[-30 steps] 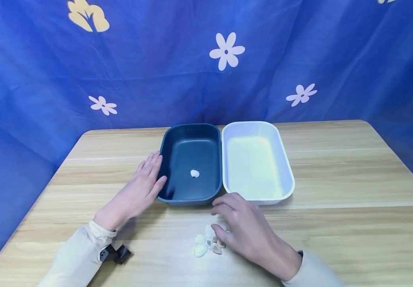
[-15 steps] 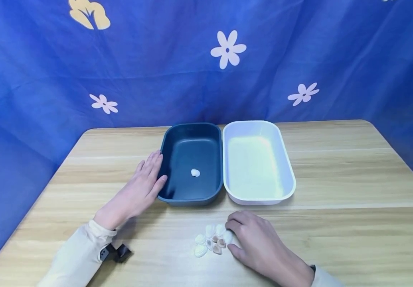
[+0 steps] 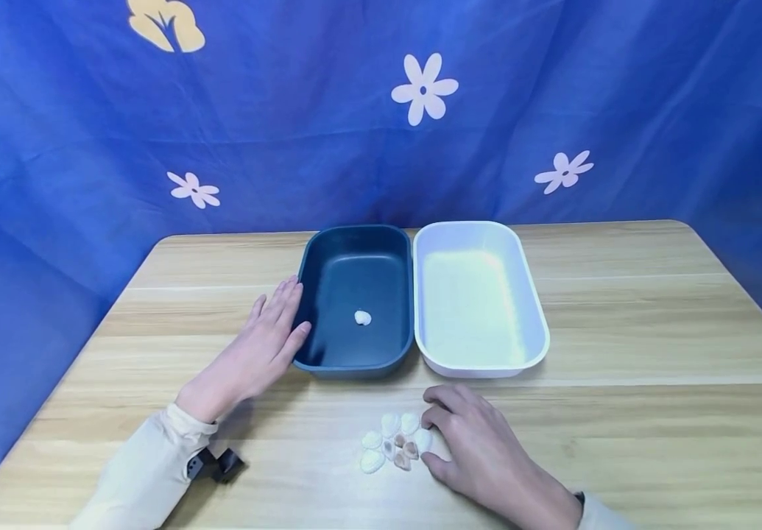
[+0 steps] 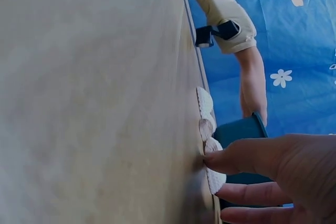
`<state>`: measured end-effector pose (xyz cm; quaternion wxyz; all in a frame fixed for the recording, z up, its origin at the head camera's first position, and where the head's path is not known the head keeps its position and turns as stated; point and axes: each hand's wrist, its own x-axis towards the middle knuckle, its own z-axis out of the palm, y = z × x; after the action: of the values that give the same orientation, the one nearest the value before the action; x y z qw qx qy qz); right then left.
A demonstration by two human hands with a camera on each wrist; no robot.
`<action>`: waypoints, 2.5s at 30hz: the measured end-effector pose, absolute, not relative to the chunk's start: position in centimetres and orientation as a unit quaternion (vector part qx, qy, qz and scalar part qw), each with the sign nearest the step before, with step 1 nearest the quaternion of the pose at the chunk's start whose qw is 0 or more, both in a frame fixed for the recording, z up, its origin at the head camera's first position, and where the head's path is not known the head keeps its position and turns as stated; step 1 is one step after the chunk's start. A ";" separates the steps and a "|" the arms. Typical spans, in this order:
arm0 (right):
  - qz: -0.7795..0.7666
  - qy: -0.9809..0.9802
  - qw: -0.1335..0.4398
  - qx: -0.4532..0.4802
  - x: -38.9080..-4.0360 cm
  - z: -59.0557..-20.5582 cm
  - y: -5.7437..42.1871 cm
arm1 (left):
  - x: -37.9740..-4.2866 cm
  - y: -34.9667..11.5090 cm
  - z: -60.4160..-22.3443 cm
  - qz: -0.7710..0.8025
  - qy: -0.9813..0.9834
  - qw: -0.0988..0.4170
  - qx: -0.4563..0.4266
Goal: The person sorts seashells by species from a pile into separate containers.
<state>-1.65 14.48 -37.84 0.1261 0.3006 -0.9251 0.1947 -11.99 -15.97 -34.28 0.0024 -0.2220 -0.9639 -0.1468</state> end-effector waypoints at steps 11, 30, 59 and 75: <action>0.226 -0.915 0.148 0.300 -1.9 -38.2 14.4 | -12.4 -15.5 -34.0 -0.151 -0.962 0.011 -0.225; 0.225 -0.922 0.143 0.279 -1.4 -38.1 14.0 | -12.3 -15.7 -34.1 -0.159 -0.962 0.008 -0.222; 0.395 -0.859 0.105 0.309 -8.2 -32.0 8.8 | -12.0 -15.9 -34.2 -0.155 -0.963 0.011 -0.219; 0.253 -0.933 0.122 0.224 -13.0 -33.9 5.6 | -11.8 -16.1 -34.3 -0.156 -0.963 0.014 -0.218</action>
<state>-13.02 5.65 -33.86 0.1220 0.2244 -0.9332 0.2526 -11.79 -16.06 -34.34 0.0141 -0.2184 -0.9632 -0.1562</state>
